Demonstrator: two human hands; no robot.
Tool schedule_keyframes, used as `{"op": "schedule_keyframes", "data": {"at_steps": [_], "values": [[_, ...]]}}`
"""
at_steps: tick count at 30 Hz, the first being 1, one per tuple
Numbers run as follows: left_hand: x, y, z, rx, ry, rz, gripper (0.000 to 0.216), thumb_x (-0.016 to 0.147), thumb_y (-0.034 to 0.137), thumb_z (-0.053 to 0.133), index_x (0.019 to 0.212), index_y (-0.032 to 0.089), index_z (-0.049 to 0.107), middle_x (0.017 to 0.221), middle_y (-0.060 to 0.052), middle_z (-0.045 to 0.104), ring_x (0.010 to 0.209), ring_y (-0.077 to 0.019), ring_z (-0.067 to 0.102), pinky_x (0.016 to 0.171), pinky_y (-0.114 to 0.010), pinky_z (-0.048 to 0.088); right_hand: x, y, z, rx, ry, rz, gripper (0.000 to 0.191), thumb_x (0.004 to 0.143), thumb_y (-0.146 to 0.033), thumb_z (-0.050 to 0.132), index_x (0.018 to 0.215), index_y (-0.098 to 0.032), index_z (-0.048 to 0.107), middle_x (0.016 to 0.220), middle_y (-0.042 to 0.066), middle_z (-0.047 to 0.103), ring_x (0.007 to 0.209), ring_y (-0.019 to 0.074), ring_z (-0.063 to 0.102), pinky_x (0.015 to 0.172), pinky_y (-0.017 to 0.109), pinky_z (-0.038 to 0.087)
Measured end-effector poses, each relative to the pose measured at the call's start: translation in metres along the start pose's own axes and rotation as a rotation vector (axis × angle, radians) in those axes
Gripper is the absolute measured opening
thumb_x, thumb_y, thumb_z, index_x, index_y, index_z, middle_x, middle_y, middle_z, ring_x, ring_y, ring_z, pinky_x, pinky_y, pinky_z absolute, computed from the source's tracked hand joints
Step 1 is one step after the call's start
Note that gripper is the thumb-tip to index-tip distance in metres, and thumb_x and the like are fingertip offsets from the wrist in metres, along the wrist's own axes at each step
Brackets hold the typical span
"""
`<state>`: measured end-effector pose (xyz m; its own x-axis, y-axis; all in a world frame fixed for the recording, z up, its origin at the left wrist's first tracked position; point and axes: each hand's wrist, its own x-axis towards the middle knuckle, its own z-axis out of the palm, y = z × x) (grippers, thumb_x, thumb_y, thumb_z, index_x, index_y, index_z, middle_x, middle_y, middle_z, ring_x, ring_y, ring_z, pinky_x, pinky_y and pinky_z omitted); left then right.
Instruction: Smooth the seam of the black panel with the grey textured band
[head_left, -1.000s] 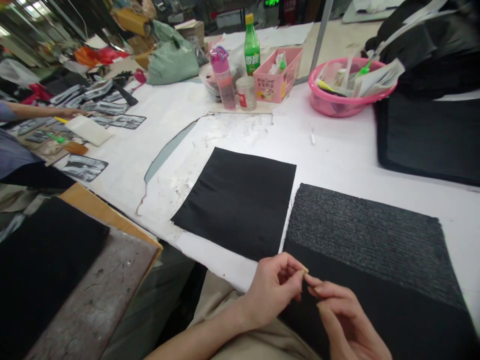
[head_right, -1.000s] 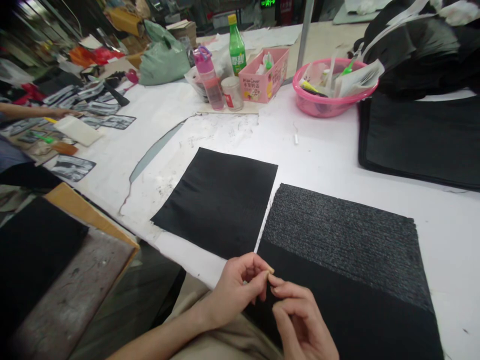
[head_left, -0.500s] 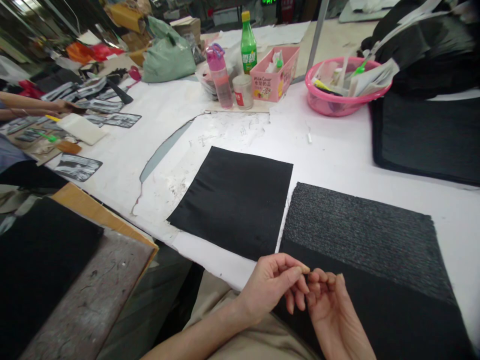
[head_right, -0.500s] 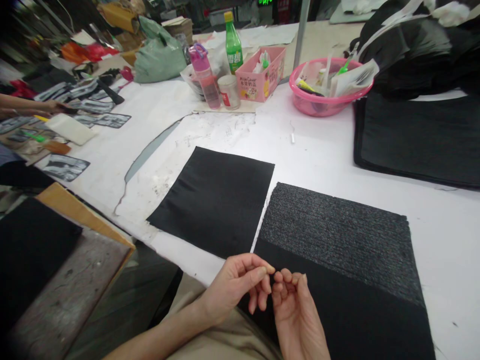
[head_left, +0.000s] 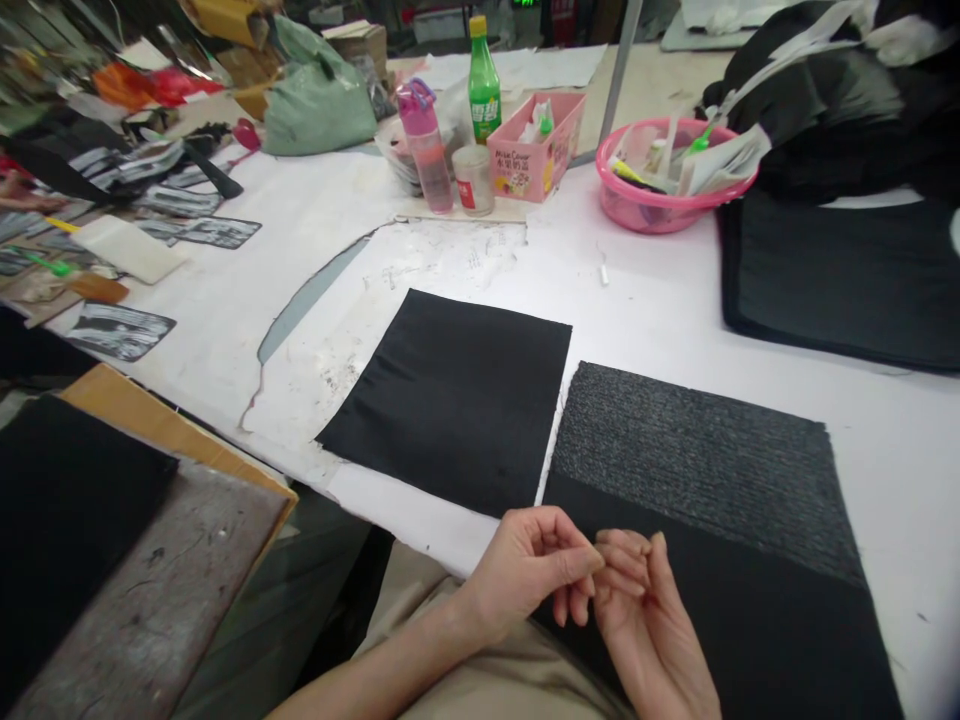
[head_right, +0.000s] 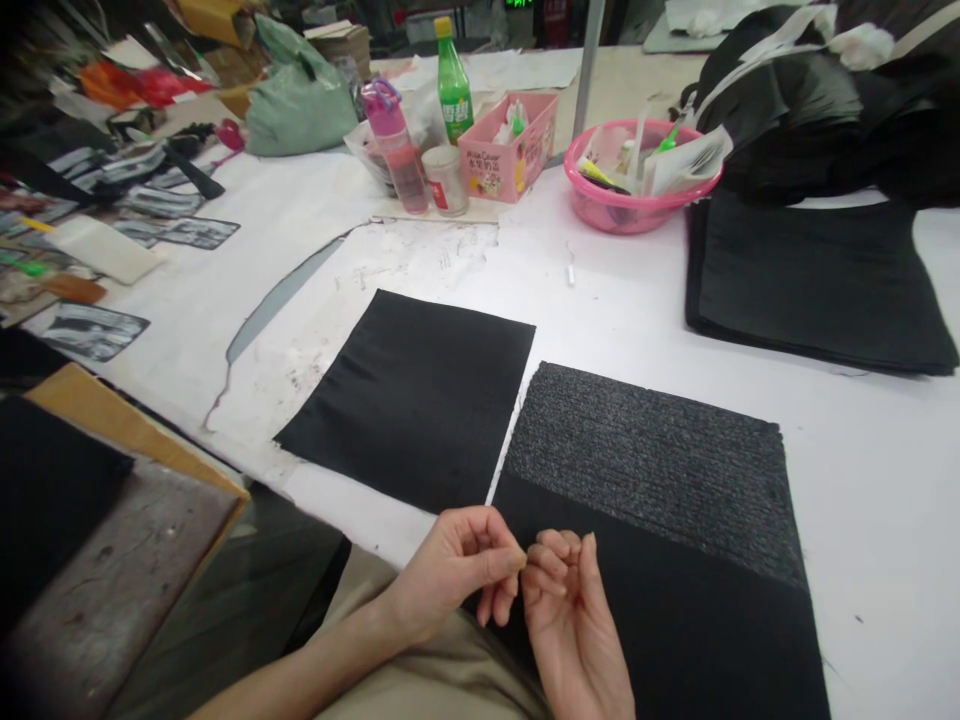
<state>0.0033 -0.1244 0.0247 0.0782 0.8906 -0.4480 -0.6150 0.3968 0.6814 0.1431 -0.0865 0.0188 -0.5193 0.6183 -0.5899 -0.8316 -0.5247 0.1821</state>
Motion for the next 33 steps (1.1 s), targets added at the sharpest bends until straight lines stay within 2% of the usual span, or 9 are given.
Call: {"op": "schedule_keyframes", "data": {"at_steps": [4, 7, 15, 21, 24, 27, 30, 33], "values": [[0.0, -0.001, 0.0, 0.002, -0.042, -0.008, 0.028, 0.083, 0.035, 0.07, 0.078, 0.012, 0.055, 0.057, -0.002, 0.062, 0.042, -0.0083, 0.056, 0.036, -0.013, 0.039, -0.003, 0.003, 0.006, 0.085, 0.015, 0.01, 0.037, 0.085, 0.004, 0.068, 0.088, -0.019, 0.04, 0.08, -0.005, 0.042, 0.064, 0.005, 0.049, 0.057, 0.016, 0.05], [0.001, -0.002, 0.001, -0.006, -0.054, -0.022, 0.03, 0.086, 0.04, 0.066, 0.079, 0.013, 0.053, 0.057, -0.001, 0.061, 0.04, -0.0087, 0.055, 0.035, -0.014, 0.039, -0.004, 0.004, 0.007, 0.047, 0.018, 0.014, 0.038, 0.084, 0.005, 0.068, 0.088, -0.02, 0.039, 0.08, -0.006, 0.043, 0.063, 0.0042, 0.05, 0.055, 0.014, 0.05], [0.0, -0.004, 0.001, -0.039, -0.147, -0.043, 0.032, 0.089, 0.043, 0.061, 0.083, 0.013, 0.052, 0.063, -0.003, 0.063, 0.043, -0.0105, 0.059, 0.036, -0.016, 0.042, -0.002, 0.006, 0.009, -0.11, -0.008, -0.007, 0.033, 0.085, -0.004, 0.074, 0.087, -0.02, 0.045, 0.08, -0.005, 0.045, 0.065, 0.0027, 0.05, 0.06, 0.009, 0.051], [0.001, -0.002, 0.003, -0.097, -0.166, -0.098, 0.032, 0.088, 0.042, 0.062, 0.09, 0.011, 0.056, 0.073, -0.008, 0.068, 0.05, -0.0138, 0.065, 0.039, -0.017, 0.045, -0.003, 0.002, 0.004, -0.172, -0.002, 0.011, 0.028, 0.086, -0.014, 0.076, 0.087, -0.019, 0.048, 0.081, -0.005, 0.045, 0.066, 0.0039, 0.049, 0.072, 0.015, 0.053], [0.001, -0.001, 0.003, -0.118, -0.163, -0.131, 0.034, 0.088, 0.043, 0.062, 0.093, 0.01, 0.058, 0.074, -0.009, 0.069, 0.049, -0.0138, 0.065, 0.038, -0.017, 0.045, -0.005, -0.002, -0.001, -0.399, 0.006, -0.06, 0.024, 0.088, -0.026, 0.075, 0.088, -0.019, 0.052, 0.083, -0.004, 0.045, 0.067, 0.0071, 0.048, 0.07, 0.021, 0.054], [0.001, -0.001, 0.002, -0.146, -0.181, -0.166, 0.037, 0.088, 0.045, 0.061, 0.096, 0.009, 0.06, 0.076, -0.01, 0.07, 0.048, -0.0133, 0.064, 0.037, -0.017, 0.044, -0.009, -0.007, -0.008, -0.779, 0.027, -0.176, 0.027, 0.087, -0.038, 0.075, 0.086, -0.018, 0.057, 0.082, -0.001, 0.047, 0.069, 0.011, 0.048, 0.065, 0.023, 0.053], [0.001, -0.002, -0.001, -0.171, -0.187, -0.199, 0.04, 0.09, 0.046, 0.058, 0.102, 0.008, 0.062, 0.077, -0.009, 0.07, 0.046, -0.0114, 0.063, 0.036, -0.016, 0.042, -0.014, -0.014, -0.017, -1.197, 0.05, -0.408, 0.026, 0.086, -0.04, 0.075, 0.093, -0.018, 0.063, 0.084, 0.001, 0.052, 0.071, 0.0125, 0.051, 0.062, 0.02, 0.05], [0.001, -0.003, -0.004, -0.191, -0.181, -0.215, 0.042, 0.092, 0.047, 0.056, 0.108, 0.008, 0.063, 0.077, -0.008, 0.07, 0.044, -0.0101, 0.061, 0.035, -0.015, 0.041, -0.019, -0.022, -0.023, -1.603, -0.045, -0.669, 0.02, 0.088, -0.034, 0.073, 0.101, -0.021, 0.066, 0.098, 0.004, 0.058, 0.086, 0.0163, 0.057, 0.071, 0.021, 0.05]]}}
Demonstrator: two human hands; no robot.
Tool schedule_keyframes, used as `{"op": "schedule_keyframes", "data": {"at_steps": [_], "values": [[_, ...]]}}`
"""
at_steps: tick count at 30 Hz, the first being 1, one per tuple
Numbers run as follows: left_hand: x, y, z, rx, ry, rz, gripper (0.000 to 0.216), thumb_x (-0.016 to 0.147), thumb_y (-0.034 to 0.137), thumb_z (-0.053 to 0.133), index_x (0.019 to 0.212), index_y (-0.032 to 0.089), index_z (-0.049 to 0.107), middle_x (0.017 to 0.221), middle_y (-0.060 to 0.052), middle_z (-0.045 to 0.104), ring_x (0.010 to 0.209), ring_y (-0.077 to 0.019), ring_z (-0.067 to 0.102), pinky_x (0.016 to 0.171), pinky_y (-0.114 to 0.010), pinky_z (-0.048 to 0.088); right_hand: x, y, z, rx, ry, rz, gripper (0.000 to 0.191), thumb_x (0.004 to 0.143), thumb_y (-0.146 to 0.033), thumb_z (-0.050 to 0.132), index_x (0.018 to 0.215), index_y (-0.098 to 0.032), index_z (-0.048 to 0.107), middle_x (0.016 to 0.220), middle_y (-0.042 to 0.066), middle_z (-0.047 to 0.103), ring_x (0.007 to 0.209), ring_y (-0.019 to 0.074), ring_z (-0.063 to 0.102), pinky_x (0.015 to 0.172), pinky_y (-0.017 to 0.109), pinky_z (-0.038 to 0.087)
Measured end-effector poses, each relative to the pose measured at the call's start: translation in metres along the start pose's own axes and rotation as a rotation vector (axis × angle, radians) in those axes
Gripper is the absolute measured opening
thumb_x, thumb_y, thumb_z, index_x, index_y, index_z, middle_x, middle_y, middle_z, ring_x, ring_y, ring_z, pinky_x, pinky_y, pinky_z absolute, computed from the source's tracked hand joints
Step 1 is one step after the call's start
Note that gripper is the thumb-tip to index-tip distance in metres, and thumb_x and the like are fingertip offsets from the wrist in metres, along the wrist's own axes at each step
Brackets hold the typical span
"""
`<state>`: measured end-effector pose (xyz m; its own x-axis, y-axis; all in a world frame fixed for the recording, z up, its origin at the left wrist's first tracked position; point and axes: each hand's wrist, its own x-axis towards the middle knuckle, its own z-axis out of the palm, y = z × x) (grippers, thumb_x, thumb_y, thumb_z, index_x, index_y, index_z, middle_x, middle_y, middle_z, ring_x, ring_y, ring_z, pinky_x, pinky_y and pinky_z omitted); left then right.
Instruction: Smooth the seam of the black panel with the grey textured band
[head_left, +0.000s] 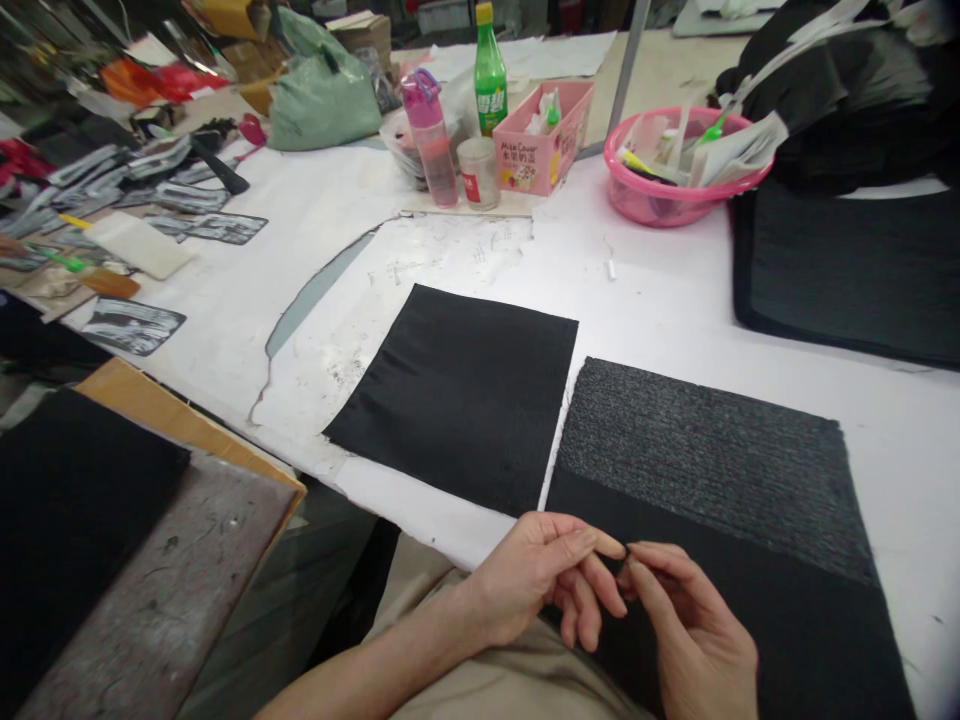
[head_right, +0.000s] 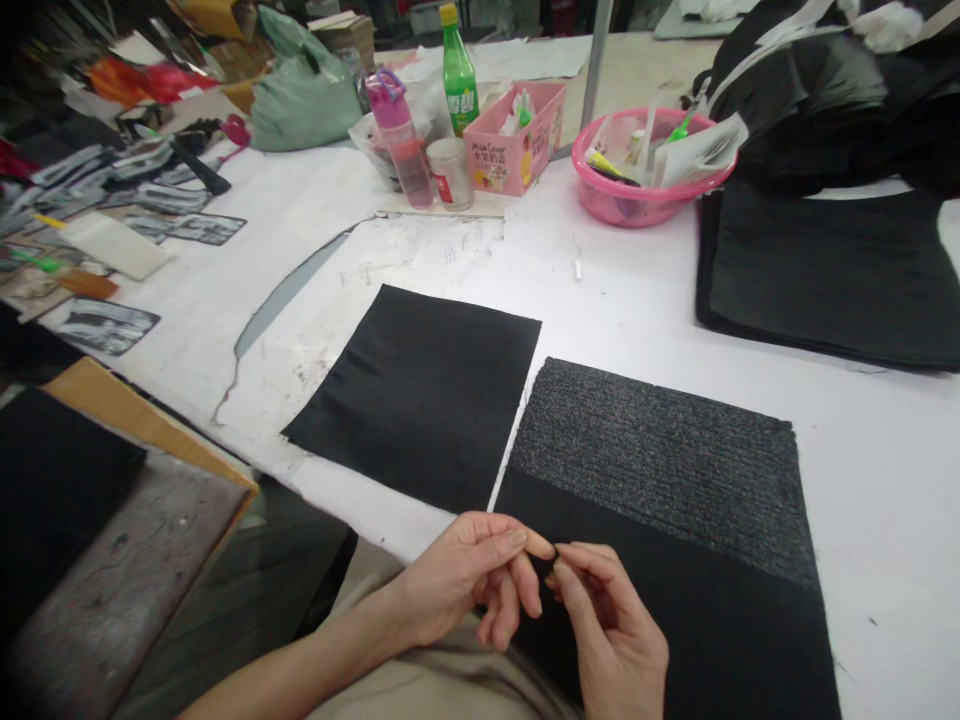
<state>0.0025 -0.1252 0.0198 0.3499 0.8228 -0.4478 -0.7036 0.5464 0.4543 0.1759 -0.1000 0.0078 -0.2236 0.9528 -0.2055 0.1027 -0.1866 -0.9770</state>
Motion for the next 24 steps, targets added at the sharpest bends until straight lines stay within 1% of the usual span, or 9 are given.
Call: {"op": "schedule_keyframes", "data": {"at_steps": [2, 4, 6, 9, 13, 18, 24], "values": [[0.0, -0.001, -0.002, -0.006, 0.0, -0.018, 0.044, 0.092, 0.047, 0.054, 0.11, 0.007, 0.063, 0.078, -0.009, 0.07, 0.043, -0.0097, 0.06, 0.035, -0.016, 0.04, 0.0, 0.001, -0.005, -0.204, -0.056, -0.174, 0.017, 0.091, -0.031, 0.069, 0.105, -0.023, 0.067, 0.106, 0.004, 0.059, 0.095, 0.0186, 0.058, 0.08, 0.024, 0.049], [-0.001, -0.002, -0.002, -0.004, 0.007, -0.043, 0.046, 0.092, 0.047, 0.054, 0.111, 0.006, 0.063, 0.079, -0.01, 0.07, 0.044, -0.0095, 0.06, 0.036, -0.015, 0.04, 0.002, -0.001, -0.007, -0.359, -0.088, -0.308, 0.017, 0.093, -0.031, 0.065, 0.11, -0.025, 0.066, 0.107, 0.003, 0.061, 0.097, 0.019, 0.059, 0.086, 0.027, 0.049], [-0.001, -0.003, -0.002, 0.001, 0.007, -0.064, 0.046, 0.092, 0.048, 0.053, 0.109, 0.006, 0.063, 0.08, -0.011, 0.07, 0.044, -0.0098, 0.06, 0.036, -0.016, 0.04, 0.004, -0.002, -0.007, -0.472, -0.084, -0.399, 0.017, 0.095, -0.032, 0.062, 0.111, -0.027, 0.065, 0.106, 0.002, 0.062, 0.093, 0.0184, 0.061, 0.086, 0.028, 0.05], [-0.002, -0.004, -0.002, 0.017, 0.004, -0.07, 0.047, 0.092, 0.051, 0.052, 0.105, 0.007, 0.063, 0.08, -0.011, 0.07, 0.044, -0.0104, 0.061, 0.035, -0.016, 0.04, 0.006, -0.005, -0.004, -0.577, -0.062, -0.466, 0.015, 0.097, -0.036, 0.06, 0.108, -0.026, 0.065, 0.103, 0.0, 0.064, 0.088, 0.0165, 0.063, 0.084, 0.025, 0.051], [-0.002, -0.004, -0.001, 0.043, 0.01, -0.055, 0.045, 0.092, 0.051, 0.052, 0.104, 0.008, 0.062, 0.079, -0.01, 0.07, 0.044, -0.0102, 0.06, 0.035, -0.016, 0.04, 0.007, -0.009, -0.001, -0.623, -0.055, -0.492, 0.015, 0.098, -0.035, 0.058, 0.105, -0.024, 0.065, 0.103, 0.0, 0.065, 0.088, 0.0163, 0.065, 0.085, 0.025, 0.052], [-0.002, -0.005, -0.001, 0.046, 0.003, -0.051, 0.048, 0.092, 0.05, 0.052, 0.112, 0.008, 0.062, 0.078, -0.01, 0.07, 0.043, -0.0099, 0.06, 0.036, -0.015, 0.041, 0.007, -0.008, -0.004, -0.654, -0.061, -0.464, 0.016, 0.098, -0.035, 0.056, 0.103, -0.025, 0.067, 0.103, -0.001, 0.066, 0.087, 0.0168, 0.065, 0.086, 0.025, 0.051], [-0.001, -0.006, -0.002, 0.019, -0.001, -0.056, 0.047, 0.092, 0.05, 0.054, 0.11, 0.007, 0.062, 0.079, -0.011, 0.07, 0.044, -0.011, 0.062, 0.036, -0.016, 0.041, 0.002, 0.0, -0.011, -0.619, -0.009, -0.307, 0.02, 0.098, -0.042, 0.057, 0.105, -0.026, 0.067, 0.093, -0.002, 0.068, 0.073, 0.0153, 0.066, 0.07, 0.021, 0.052]]}}
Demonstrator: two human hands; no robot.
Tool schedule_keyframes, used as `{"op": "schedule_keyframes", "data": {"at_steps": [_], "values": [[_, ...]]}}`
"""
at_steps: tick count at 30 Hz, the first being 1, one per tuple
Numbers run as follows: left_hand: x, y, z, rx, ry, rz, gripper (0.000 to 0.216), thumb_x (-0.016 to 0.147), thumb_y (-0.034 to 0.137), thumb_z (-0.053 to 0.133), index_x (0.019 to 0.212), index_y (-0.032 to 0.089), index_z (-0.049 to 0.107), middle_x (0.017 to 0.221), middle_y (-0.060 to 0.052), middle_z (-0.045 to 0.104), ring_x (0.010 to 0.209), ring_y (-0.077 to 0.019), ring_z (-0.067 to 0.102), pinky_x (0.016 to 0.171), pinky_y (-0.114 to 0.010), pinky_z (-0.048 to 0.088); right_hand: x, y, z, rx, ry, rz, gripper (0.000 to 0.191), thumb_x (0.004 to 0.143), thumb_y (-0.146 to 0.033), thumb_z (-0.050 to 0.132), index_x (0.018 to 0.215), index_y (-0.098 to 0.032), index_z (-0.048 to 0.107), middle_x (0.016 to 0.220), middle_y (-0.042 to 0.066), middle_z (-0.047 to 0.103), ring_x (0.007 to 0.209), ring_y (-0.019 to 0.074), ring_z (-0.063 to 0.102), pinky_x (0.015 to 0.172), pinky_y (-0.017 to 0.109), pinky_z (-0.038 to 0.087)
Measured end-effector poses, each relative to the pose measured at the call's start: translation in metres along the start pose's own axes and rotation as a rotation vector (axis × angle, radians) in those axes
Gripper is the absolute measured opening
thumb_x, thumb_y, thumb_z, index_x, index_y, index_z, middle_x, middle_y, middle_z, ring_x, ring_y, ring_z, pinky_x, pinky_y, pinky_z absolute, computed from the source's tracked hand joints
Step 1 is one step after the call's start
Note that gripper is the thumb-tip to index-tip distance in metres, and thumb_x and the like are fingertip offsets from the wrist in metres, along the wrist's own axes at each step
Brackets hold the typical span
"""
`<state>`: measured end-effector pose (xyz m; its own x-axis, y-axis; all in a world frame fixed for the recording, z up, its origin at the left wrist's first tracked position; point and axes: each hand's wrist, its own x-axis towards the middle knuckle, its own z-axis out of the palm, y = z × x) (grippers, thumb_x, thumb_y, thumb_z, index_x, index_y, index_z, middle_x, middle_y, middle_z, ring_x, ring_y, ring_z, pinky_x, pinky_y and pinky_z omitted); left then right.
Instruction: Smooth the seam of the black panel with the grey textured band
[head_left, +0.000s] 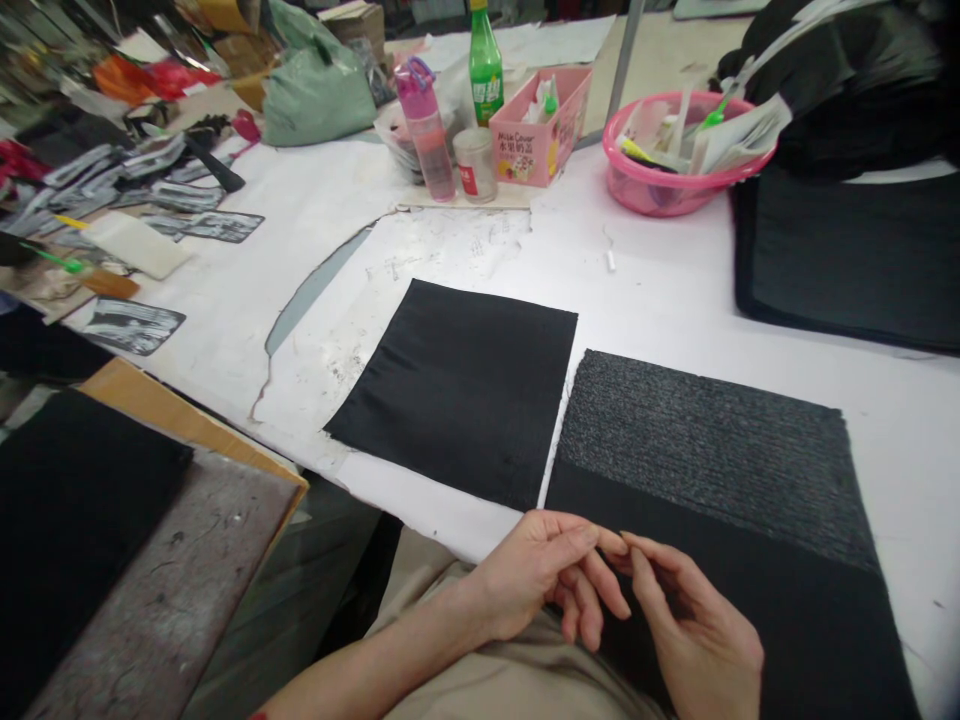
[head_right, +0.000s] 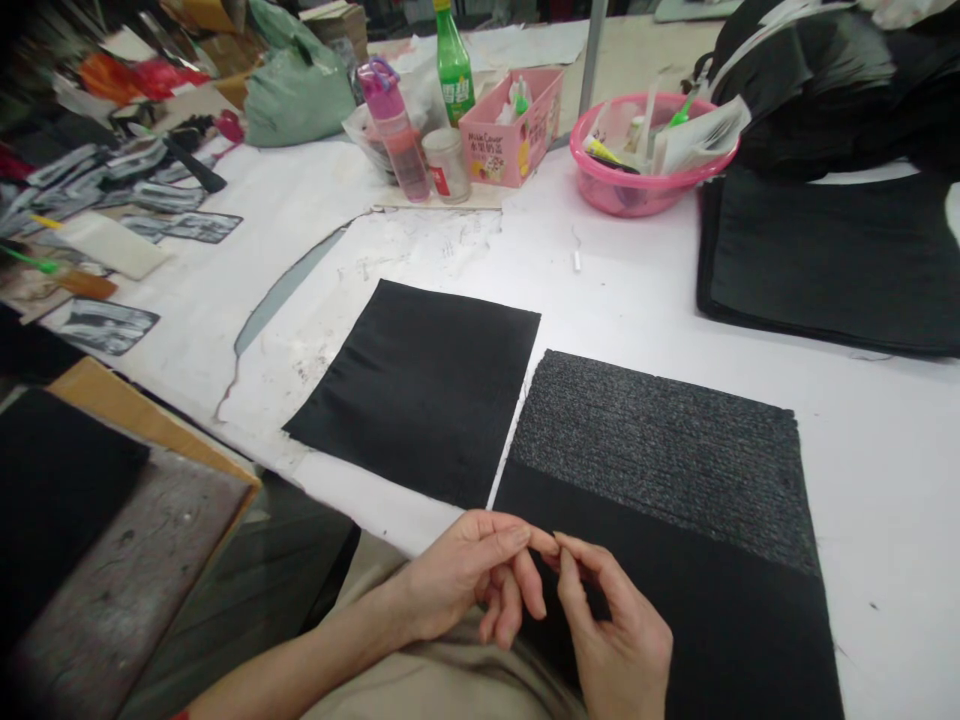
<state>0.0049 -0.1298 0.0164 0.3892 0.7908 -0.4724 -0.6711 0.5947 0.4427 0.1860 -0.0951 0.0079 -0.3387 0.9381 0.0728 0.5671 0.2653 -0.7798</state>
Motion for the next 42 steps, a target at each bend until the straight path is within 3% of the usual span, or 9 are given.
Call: {"op": "schedule_keyframes", "data": {"at_steps": [7, 16, 29, 37, 42], "values": [[-0.001, 0.001, 0.003, 0.014, 0.008, -0.003, 0.047, 0.091, 0.052, 0.053, 0.104, 0.007, 0.063, 0.079, -0.011, 0.07, 0.043, -0.0099, 0.06, 0.035, -0.015, 0.041, 0.001, -0.005, 0.003, 0.021, -0.008, -0.088, 0.019, 0.097, -0.041, 0.06, 0.106, -0.025, 0.065, 0.103, -0.002, 0.065, 0.085, 0.0143, 0.064, 0.083, 0.02, 0.05], [-0.001, 0.0, 0.004, 0.035, 0.006, 0.003, 0.049, 0.092, 0.052, 0.053, 0.109, 0.008, 0.063, 0.078, -0.01, 0.07, 0.044, -0.0103, 0.061, 0.036, -0.015, 0.041, 0.002, -0.006, 0.0, 0.399, -0.08, 0.261, 0.024, 0.091, -0.042, 0.067, 0.097, -0.019, 0.067, 0.091, 0.005, 0.068, 0.078, 0.0177, 0.067, 0.07, 0.018, 0.056], [0.0, -0.002, 0.003, 0.038, 0.028, 0.005, 0.045, 0.093, 0.049, 0.052, 0.11, 0.008, 0.063, 0.078, -0.009, 0.069, 0.046, -0.01, 0.062, 0.036, -0.014, 0.041, 0.009, -0.013, 0.0, 0.433, -0.081, 0.391, 0.035, 0.084, -0.05, 0.071, 0.091, -0.017, 0.067, 0.084, 0.008, 0.067, 0.071, 0.0216, 0.067, 0.063, 0.022, 0.059], [0.002, -0.002, 0.002, 0.02, 0.033, 0.016, 0.045, 0.093, 0.047, 0.053, 0.114, 0.008, 0.064, 0.078, -0.009, 0.07, 0.046, -0.0097, 0.062, 0.036, -0.014, 0.041, 0.0, 0.0, 0.004, 0.605, -0.135, 0.509, 0.035, 0.09, -0.05, 0.067, 0.105, -0.018, 0.063, 0.1, 0.008, 0.064, 0.087, 0.0217, 0.065, 0.08, 0.027, 0.057], [0.002, -0.002, 0.002, 0.023, 0.06, 0.007, 0.044, 0.091, 0.047, 0.056, 0.11, 0.008, 0.066, 0.076, -0.007, 0.069, 0.044, -0.008, 0.06, 0.035, -0.014, 0.039, 0.0, -0.002, 0.006, 0.74, -0.103, 0.585, 0.035, 0.091, -0.05, 0.066, 0.103, -0.017, 0.062, 0.097, 0.008, 0.062, 0.086, 0.0205, 0.061, 0.076, 0.026, 0.055]]}}
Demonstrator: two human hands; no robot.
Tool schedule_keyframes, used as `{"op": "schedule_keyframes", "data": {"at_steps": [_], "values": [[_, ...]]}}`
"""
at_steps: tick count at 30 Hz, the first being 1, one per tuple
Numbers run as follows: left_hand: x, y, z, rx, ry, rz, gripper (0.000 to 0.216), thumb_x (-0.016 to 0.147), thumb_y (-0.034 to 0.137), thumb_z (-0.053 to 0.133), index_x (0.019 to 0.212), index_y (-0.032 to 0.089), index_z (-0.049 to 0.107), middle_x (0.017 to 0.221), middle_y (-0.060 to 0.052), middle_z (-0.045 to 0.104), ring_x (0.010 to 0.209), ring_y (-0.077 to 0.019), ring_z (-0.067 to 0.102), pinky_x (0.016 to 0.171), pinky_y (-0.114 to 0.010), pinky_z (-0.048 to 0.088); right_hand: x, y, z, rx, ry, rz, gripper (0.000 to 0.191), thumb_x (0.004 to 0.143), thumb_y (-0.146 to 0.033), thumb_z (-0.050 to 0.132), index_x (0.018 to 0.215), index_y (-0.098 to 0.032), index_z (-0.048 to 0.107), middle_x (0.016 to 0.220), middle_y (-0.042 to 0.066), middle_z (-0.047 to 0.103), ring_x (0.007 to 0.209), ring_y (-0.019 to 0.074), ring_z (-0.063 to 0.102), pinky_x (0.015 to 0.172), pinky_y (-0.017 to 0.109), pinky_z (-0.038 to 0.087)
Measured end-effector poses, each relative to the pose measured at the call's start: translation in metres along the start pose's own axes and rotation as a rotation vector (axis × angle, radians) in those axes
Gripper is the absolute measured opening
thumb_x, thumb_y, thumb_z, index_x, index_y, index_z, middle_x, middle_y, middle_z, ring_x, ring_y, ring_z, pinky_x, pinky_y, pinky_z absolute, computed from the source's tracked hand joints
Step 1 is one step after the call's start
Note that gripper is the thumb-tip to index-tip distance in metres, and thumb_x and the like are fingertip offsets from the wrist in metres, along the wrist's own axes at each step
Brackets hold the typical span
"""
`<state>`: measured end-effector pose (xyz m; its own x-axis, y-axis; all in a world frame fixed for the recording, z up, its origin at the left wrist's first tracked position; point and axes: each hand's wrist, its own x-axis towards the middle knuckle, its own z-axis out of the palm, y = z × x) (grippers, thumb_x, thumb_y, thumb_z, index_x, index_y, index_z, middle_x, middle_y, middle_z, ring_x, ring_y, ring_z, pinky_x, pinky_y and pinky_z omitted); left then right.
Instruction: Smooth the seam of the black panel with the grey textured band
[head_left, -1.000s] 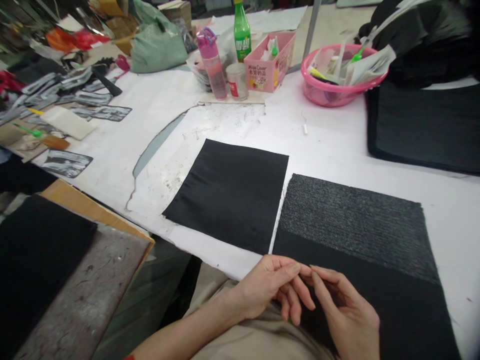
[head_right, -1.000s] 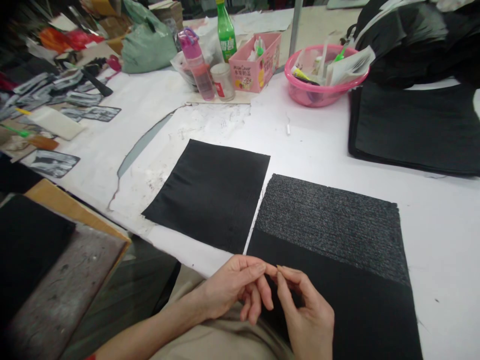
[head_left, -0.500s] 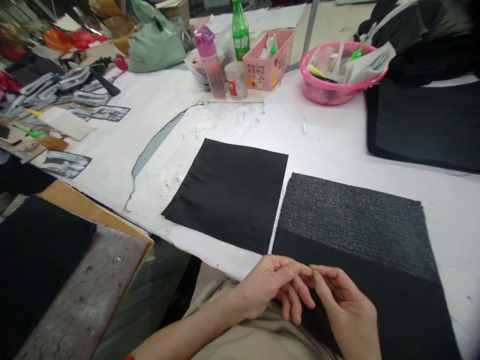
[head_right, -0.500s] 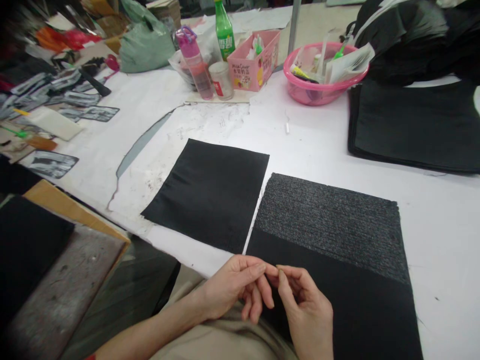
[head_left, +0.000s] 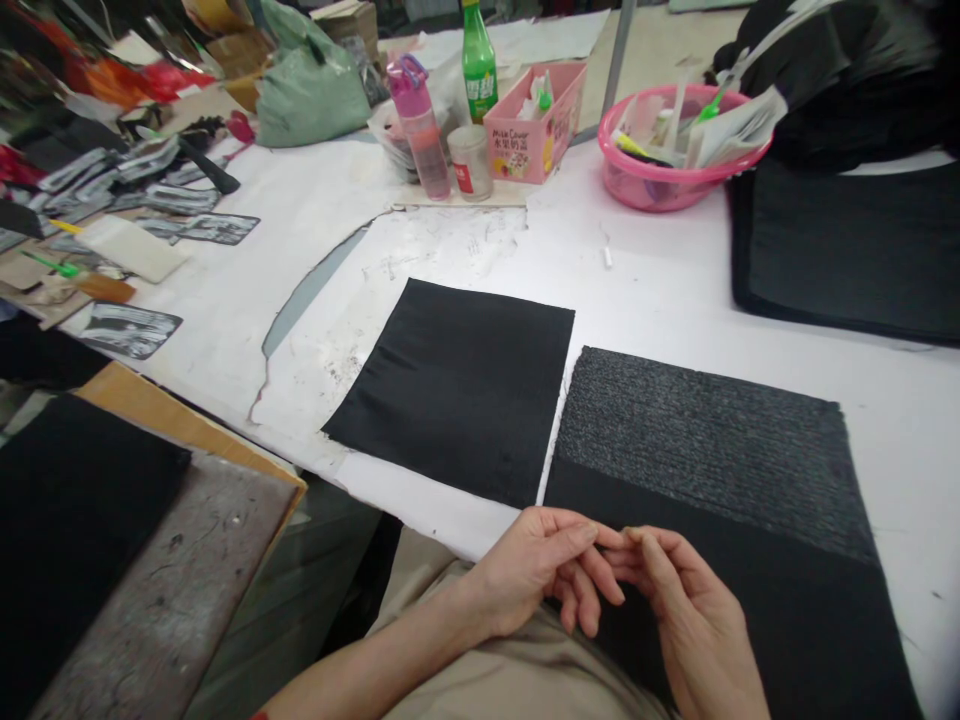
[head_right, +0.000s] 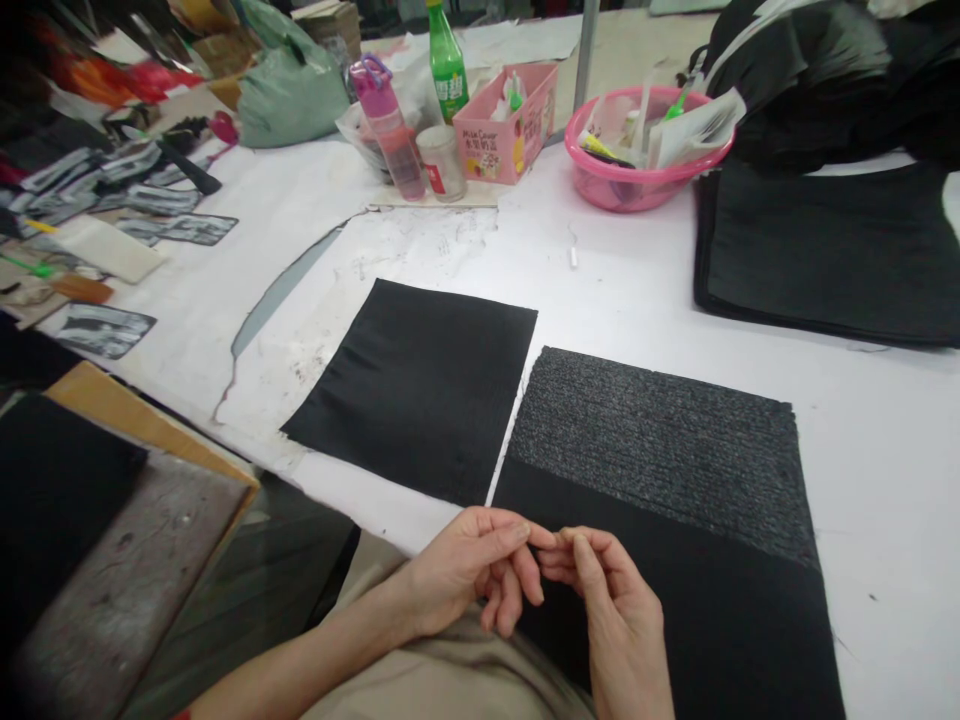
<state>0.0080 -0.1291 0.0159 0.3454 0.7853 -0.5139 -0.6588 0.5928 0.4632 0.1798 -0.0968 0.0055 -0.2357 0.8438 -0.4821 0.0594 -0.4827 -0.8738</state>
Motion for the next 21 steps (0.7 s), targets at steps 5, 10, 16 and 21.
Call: {"op": "schedule_keyframes", "data": {"at_steps": [5, 10, 16, 21], "values": [[0.0, 0.001, 0.002, 0.0, 0.061, 0.007, 0.036, 0.084, 0.042, 0.068, 0.097, 0.009, 0.065, 0.072, -0.005, 0.067, 0.042, -0.0074, 0.059, 0.035, -0.013, 0.038, -0.001, -0.007, -0.002, 0.058, -0.06, -0.004, 0.034, 0.092, -0.049, 0.065, 0.083, -0.016, 0.061, 0.076, 0.005, 0.057, 0.068, 0.0156, 0.054, 0.063, 0.022, 0.051], [0.0, 0.001, 0.003, 0.035, 0.087, 0.026, 0.034, 0.077, 0.042, 0.074, 0.081, 0.014, 0.054, 0.062, -0.001, 0.064, 0.038, -0.0078, 0.055, 0.032, -0.013, 0.035, 0.001, -0.009, -0.016, -0.033, -0.085, -0.103, 0.028, 0.083, -0.041, 0.076, 0.08, -0.017, 0.061, 0.08, 0.005, 0.058, 0.067, 0.0157, 0.056, 0.059, 0.021, 0.05], [0.0, -0.004, 0.003, 0.269, 0.164, 0.069, 0.036, 0.084, 0.049, 0.064, 0.079, 0.015, 0.052, 0.047, 0.005, 0.052, 0.032, -0.0058, 0.042, 0.03, -0.014, 0.026, 0.003, -0.013, -0.019, -0.115, -0.148, -0.092, 0.03, 0.091, -0.045, 0.068, 0.08, -0.017, 0.064, 0.069, 0.003, 0.056, 0.065, 0.0146, 0.055, 0.065, 0.02, 0.048], [-0.003, 0.0, 0.008, 0.453, 0.255, 0.271, 0.028, 0.089, 0.04, 0.061, 0.1, 0.015, 0.058, 0.07, 0.002, 0.057, 0.055, -0.0071, 0.053, 0.045, -0.015, 0.038, -0.002, -0.021, 0.001, 0.481, -0.372, 0.132, 0.047, 0.094, -0.049, 0.066, 0.067, -0.017, 0.045, 0.055, -0.005, 0.038, 0.045, 0.0065, 0.032, 0.048, 0.016, 0.036]]}}
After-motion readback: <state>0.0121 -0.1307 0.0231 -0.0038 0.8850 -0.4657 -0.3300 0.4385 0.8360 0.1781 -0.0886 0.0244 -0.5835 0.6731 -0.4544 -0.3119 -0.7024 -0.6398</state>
